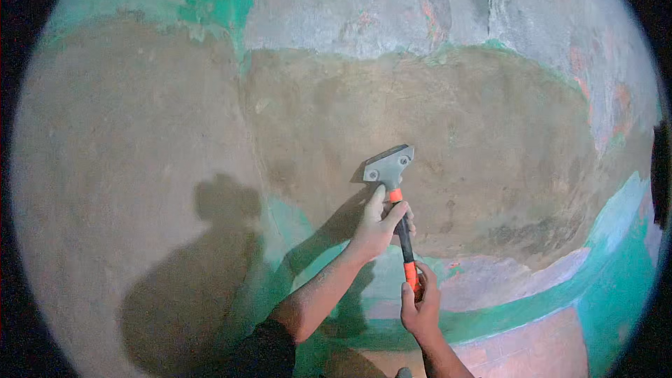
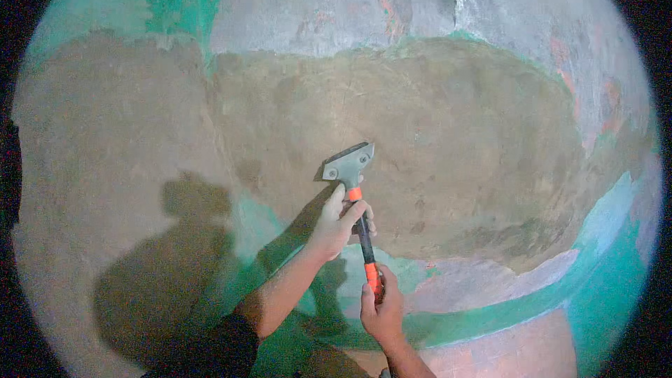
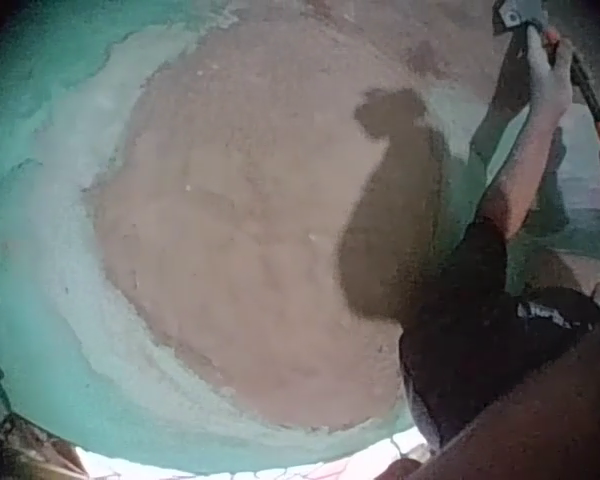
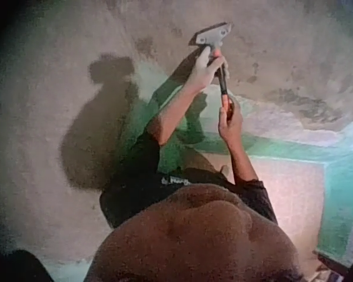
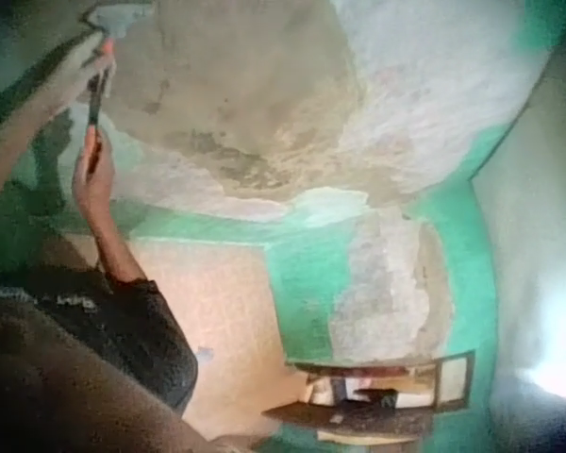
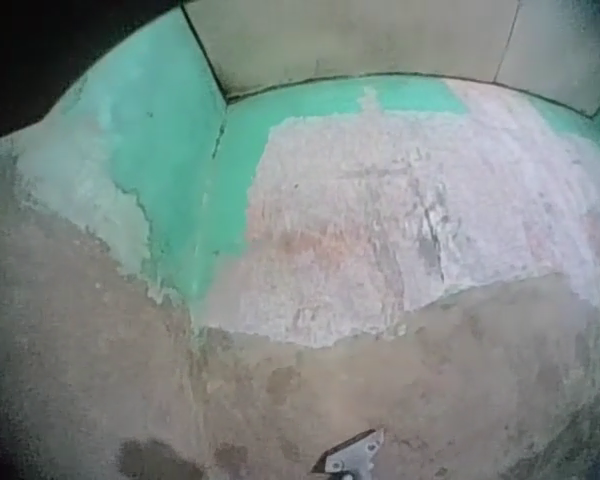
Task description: The recorder uses a scraper tool to remove old green paint from a concrete wall.
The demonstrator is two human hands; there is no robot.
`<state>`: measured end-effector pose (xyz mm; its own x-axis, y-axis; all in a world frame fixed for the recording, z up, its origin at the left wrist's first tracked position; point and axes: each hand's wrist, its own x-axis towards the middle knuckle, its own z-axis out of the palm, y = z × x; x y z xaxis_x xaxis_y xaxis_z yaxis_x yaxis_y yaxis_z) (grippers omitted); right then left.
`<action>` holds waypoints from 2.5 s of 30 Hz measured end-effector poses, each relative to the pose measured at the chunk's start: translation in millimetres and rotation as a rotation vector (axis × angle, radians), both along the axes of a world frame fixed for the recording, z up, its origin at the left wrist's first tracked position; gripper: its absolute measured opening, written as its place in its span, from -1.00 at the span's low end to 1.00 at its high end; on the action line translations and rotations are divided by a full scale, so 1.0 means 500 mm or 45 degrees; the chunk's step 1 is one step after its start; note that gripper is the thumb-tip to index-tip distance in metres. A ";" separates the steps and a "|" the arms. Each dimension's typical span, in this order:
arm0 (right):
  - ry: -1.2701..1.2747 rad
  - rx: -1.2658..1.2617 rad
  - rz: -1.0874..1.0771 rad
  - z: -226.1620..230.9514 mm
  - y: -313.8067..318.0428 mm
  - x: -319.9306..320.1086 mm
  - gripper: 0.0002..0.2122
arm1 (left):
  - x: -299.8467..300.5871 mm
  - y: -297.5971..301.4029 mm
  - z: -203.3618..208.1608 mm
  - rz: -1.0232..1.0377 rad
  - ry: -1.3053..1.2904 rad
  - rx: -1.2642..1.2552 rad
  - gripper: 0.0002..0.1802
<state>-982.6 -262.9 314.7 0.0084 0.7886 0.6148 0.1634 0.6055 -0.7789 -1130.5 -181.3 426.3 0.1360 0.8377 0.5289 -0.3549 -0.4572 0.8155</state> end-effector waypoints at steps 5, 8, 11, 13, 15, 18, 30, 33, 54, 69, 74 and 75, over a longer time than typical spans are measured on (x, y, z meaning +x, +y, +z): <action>-0.114 0.245 -0.242 0.043 0.011 -0.018 -0.59 | 0.006 0.008 0.051 -0.054 0.023 0.130 -0.75; -0.114 0.387 -0.251 0.124 0.035 -0.010 -0.58 | 0.023 0.039 0.126 -0.025 0.116 0.235 -0.72; -0.073 0.368 -0.223 0.210 0.031 -0.004 -0.58 | 0.030 0.048 0.202 -0.032 0.092 0.308 -0.82; -0.068 0.318 -0.226 0.255 0.021 0.011 -0.58 | 0.046 0.046 0.245 -0.039 0.068 0.358 -0.80; -0.044 0.398 -0.195 0.289 0.031 0.027 -0.57 | 0.060 0.040 0.285 -0.006 0.070 0.388 -0.79; -0.044 0.321 -0.198 0.341 0.028 0.051 -0.58 | 0.077 0.057 0.329 0.035 0.076 0.426 -0.77; 0.122 0.231 0.305 0.457 0.079 0.191 -0.49 | 0.165 0.077 0.439 0.261 0.122 0.404 -0.80; 0.498 -0.150 0.836 0.513 0.063 0.235 -0.43 | 0.202 0.085 0.495 0.292 0.133 0.427 -0.82; 0.538 -0.069 0.826 0.715 0.014 0.156 -0.59 | 0.185 0.106 0.692 0.221 0.061 0.442 -0.73; 0.521 0.014 0.658 0.738 0.006 0.120 -0.58 | 0.204 0.132 0.721 -0.081 -0.137 0.444 -0.83; 0.472 -0.022 0.591 0.721 -0.006 0.129 -0.59 | 0.216 0.139 0.689 -0.097 -0.236 0.489 -0.83; 0.469 -0.017 0.589 0.728 0.000 0.126 -0.59 | 0.212 0.143 0.702 -0.101 -0.238 0.494 -0.83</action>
